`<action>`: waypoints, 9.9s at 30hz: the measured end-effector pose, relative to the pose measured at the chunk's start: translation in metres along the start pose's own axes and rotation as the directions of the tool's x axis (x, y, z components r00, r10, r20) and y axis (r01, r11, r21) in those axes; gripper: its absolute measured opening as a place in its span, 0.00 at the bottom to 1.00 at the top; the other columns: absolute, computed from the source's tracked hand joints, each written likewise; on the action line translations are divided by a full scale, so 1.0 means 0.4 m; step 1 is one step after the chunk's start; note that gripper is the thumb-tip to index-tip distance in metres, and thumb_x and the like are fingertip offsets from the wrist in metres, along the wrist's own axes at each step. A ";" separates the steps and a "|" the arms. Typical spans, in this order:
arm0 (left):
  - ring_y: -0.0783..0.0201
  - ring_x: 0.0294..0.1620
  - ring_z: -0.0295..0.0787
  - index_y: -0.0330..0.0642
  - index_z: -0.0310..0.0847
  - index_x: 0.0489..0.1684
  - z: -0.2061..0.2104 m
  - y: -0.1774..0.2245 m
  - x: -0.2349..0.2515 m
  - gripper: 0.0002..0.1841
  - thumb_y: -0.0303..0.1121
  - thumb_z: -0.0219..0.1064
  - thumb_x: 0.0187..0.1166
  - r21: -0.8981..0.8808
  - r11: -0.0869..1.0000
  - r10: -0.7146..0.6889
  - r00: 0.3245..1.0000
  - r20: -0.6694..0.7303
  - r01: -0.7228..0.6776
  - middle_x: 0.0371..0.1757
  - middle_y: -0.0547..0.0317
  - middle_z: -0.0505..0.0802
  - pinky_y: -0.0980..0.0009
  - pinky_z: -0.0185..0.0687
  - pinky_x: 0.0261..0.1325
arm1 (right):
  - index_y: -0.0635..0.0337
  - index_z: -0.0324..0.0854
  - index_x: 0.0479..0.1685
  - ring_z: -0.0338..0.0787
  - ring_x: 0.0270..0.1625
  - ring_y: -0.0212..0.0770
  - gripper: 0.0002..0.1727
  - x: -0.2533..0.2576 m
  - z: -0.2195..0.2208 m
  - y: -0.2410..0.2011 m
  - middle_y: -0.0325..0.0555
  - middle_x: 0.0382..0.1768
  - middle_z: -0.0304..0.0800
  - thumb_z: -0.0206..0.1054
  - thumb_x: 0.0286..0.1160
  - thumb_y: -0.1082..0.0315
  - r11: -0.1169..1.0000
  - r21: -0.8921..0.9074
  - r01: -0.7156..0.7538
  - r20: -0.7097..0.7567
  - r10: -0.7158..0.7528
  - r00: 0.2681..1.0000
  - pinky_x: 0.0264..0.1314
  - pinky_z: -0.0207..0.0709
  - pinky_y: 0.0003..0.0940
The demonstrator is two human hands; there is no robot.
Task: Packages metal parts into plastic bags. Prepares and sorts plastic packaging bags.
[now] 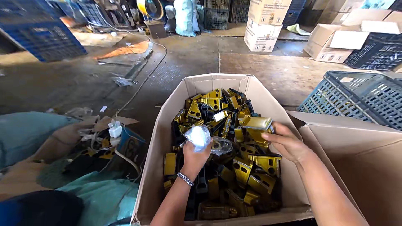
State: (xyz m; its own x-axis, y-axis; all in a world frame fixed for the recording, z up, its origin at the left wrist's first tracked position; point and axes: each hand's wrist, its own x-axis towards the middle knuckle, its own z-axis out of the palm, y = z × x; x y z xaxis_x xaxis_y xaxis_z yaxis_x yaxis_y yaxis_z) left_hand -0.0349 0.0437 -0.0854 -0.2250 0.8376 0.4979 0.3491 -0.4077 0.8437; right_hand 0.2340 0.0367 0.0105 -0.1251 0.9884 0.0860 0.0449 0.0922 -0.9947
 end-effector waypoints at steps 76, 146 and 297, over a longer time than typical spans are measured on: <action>0.73 0.44 0.90 0.28 0.85 0.50 -0.021 0.001 0.024 0.21 0.36 0.79 0.67 0.112 0.974 -0.216 0.957 0.193 0.198 0.43 0.53 0.93 0.74 0.85 0.55 | 0.66 0.86 0.65 0.52 0.89 0.78 0.20 0.049 0.106 0.216 0.71 0.83 0.65 0.59 0.77 0.84 0.078 -0.732 0.676 0.583 0.586 0.563 0.86 0.31 0.83; 0.72 0.54 0.91 0.23 0.72 0.66 0.056 0.107 -0.073 0.41 0.26 0.89 0.48 -0.276 0.857 -0.309 0.863 0.398 0.434 0.53 0.53 0.93 0.73 0.87 0.63 | 0.71 0.83 0.56 0.88 0.42 0.40 0.16 0.002 0.159 0.106 0.54 0.44 0.89 0.60 0.87 0.65 0.924 -0.310 -0.223 0.159 0.281 0.946 0.52 0.82 0.39; 0.78 0.42 0.92 0.26 0.82 0.51 -0.022 0.002 0.007 0.20 0.26 0.77 0.62 -0.107 0.986 -0.122 0.992 0.029 0.125 0.41 0.59 0.95 0.80 0.89 0.49 | 0.64 0.87 0.64 0.46 0.92 0.68 0.27 0.259 0.052 0.152 0.56 0.92 0.53 0.80 0.64 0.63 0.346 -0.933 0.101 0.248 0.414 0.876 0.87 0.33 0.77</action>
State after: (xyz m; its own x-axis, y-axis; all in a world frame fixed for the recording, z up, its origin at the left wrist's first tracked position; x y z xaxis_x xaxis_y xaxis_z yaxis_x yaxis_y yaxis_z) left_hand -0.0435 0.0426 -0.0815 -0.2393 0.8914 0.3850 0.2195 -0.3366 0.9157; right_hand 0.2031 0.1420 -0.0423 -0.3371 0.8737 -0.3507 0.9274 0.2440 -0.2836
